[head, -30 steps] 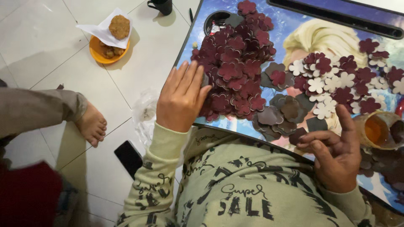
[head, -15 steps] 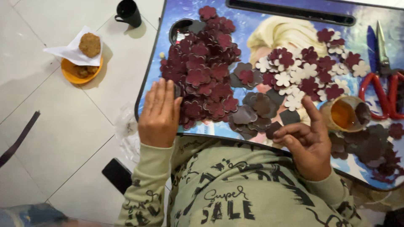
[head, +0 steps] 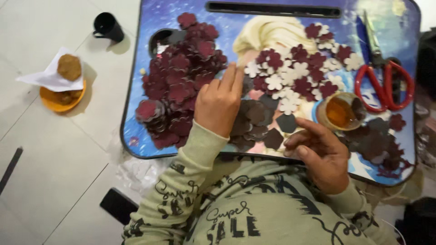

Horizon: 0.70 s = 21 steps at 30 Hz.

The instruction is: The person assembles flower-shaped decorative pieces by pressing a smaller dark red cutout onto a larger white one. They repeatedly pick up pairs from piles on the table, align them, and press them together before placing the finished units aside.

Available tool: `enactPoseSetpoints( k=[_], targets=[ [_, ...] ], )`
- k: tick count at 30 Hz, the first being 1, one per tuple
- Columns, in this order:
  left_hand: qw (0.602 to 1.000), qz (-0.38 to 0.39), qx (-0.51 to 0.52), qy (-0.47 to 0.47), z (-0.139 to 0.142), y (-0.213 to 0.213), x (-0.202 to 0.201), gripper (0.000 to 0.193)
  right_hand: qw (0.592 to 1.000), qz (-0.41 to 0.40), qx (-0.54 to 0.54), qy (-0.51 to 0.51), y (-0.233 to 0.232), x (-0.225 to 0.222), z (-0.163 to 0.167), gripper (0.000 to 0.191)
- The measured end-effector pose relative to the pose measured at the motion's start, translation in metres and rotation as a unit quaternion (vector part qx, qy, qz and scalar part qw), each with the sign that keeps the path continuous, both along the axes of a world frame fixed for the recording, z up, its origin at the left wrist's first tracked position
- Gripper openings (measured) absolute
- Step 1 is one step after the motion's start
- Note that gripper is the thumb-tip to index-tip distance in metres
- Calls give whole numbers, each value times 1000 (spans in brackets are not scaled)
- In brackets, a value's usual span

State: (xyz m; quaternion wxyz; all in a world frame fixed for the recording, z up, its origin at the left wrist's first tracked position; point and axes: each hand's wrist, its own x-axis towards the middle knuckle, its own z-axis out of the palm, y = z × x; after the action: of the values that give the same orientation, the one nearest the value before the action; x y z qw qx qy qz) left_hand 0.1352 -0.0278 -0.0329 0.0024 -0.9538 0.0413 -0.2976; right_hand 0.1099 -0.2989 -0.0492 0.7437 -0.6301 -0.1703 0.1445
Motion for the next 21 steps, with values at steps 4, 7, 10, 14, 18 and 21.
enactPoseSetpoints(
  k=[4, 7, 10, 14, 18, 21],
  targets=[
    [998, -3, -38, 44, -22, -13, 19, 21, 936, -152, -204, -242, -30, 3, 27, 25],
    [993, 9, -92, 75, -28, -20, 21, 21, 815, -209, -381, -382, -51, 21, 42, 31],
    [989, 14, -128, 76, -24, -25, 18, 27, 756, -185, -461, -426, -57, 40, 43, 41],
    [982, 0, -162, 99, -11, -29, 13, 26, 754, -169, -470, -426, -54, 48, 33, 43],
    [984, -24, -150, 90, -3, -33, 5, 31, 745, -170, -484, -426, -56, 48, 27, 47],
    [987, -21, -132, 85, -1, -35, 2, 32, 742, -166, -491, -424, -57, 48, 26, 46]
  ],
)
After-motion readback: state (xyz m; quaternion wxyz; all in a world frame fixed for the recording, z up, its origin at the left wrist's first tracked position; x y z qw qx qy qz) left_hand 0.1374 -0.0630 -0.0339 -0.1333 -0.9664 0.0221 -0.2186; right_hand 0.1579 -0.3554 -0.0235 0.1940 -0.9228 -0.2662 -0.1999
